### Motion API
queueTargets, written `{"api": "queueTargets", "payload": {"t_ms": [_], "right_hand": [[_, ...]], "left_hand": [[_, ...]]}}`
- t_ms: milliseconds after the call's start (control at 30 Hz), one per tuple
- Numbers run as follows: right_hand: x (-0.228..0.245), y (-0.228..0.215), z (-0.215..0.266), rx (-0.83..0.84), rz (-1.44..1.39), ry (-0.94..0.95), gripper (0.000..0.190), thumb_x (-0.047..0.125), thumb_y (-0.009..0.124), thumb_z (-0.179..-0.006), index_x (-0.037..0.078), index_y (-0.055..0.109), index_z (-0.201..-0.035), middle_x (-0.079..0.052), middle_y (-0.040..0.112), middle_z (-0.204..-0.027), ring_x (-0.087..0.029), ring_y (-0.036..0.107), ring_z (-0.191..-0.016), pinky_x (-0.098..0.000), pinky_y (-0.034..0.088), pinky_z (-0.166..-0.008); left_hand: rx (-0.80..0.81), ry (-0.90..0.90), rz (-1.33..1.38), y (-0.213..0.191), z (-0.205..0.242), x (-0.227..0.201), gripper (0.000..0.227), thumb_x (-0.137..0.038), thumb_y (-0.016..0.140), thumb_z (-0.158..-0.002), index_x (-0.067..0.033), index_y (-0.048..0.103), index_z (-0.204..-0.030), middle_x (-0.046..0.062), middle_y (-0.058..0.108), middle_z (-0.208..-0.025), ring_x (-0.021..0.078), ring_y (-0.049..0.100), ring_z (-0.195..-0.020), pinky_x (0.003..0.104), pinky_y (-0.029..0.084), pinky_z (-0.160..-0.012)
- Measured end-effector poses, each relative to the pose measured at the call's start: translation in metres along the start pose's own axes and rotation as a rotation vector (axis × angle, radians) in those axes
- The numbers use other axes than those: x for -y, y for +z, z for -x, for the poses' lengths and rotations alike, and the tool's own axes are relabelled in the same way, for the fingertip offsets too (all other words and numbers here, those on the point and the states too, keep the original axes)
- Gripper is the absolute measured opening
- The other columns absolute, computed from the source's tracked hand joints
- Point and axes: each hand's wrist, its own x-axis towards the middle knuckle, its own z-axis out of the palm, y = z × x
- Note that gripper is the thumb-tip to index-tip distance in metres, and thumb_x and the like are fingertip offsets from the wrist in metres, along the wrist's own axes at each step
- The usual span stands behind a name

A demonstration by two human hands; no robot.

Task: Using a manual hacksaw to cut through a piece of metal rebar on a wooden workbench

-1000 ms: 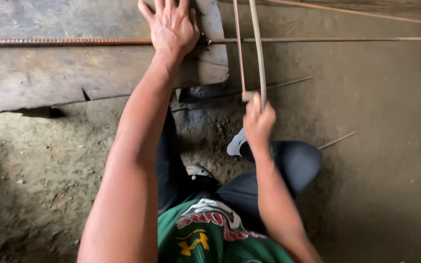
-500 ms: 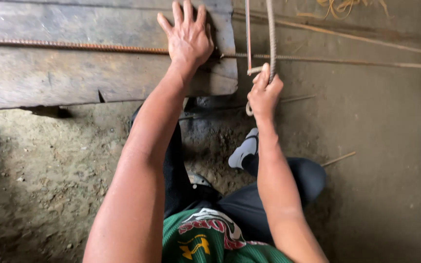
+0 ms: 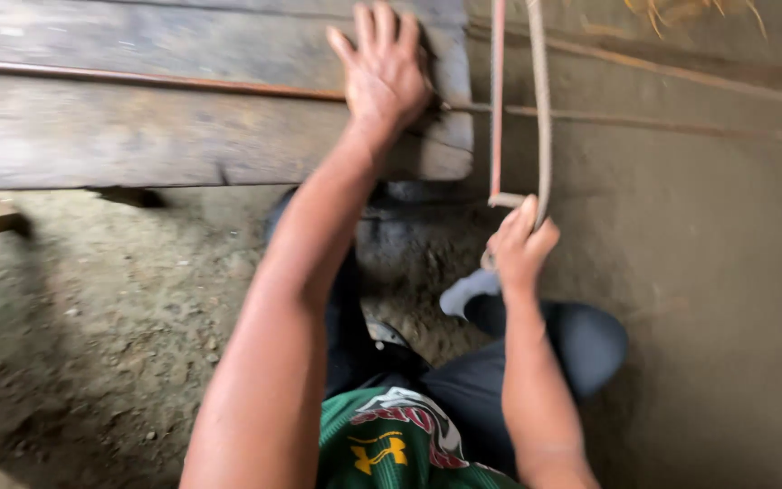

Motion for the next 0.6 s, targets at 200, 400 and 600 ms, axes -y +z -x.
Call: {"api": "queueTargets", "payload": {"t_ms": [200,400,600], "right_hand": [[0.03,0.029,-0.121,0.278,-1.061,0.741,0.059,0.032,0.05,-0.116,0.008,0.053,-0.063,-0.004,0.043,-0.053,-0.015,0.044,-0.049,-0.0382,0.035,-0.047],[0.043,0.027,-0.112,0.219,-1.263,0.786,0.055,0.027,0.053,-0.12,0.001,0.058,-0.071,-0.013,0.044,-0.048,-0.021,0.049,-0.036,-0.0322,0.037,-0.036],[0.047,-0.009,-0.131,0.355,-1.547,0.885,0.037,0.028,0.057,-0.11,0.003,0.064,-0.084,-0.001,0.032,-0.048,-0.009,0.039,-0.037,-0.025,0.039,-0.037]], "left_hand": [[0.005,-0.097,-0.003,0.001,0.003,0.002,0.046,-0.034,0.059,-0.08,-0.0172,0.064,-0.122,0.016,0.054,-0.129,0.0402,0.044,-0.131,0.073,0.032,-0.106],[-0.026,-0.097,0.125,0.011,0.003,0.0,0.034,-0.039,0.056,-0.085,-0.0163,0.067,-0.109,0.012,0.052,-0.115,0.037,0.045,-0.126,0.074,0.032,-0.107],[-0.063,-0.108,0.166,0.015,0.0,0.003,0.032,-0.038,0.056,-0.08,-0.0194,0.071,-0.101,0.009,0.053,-0.108,0.0325,0.048,-0.117,0.068,0.037,-0.101]]}}
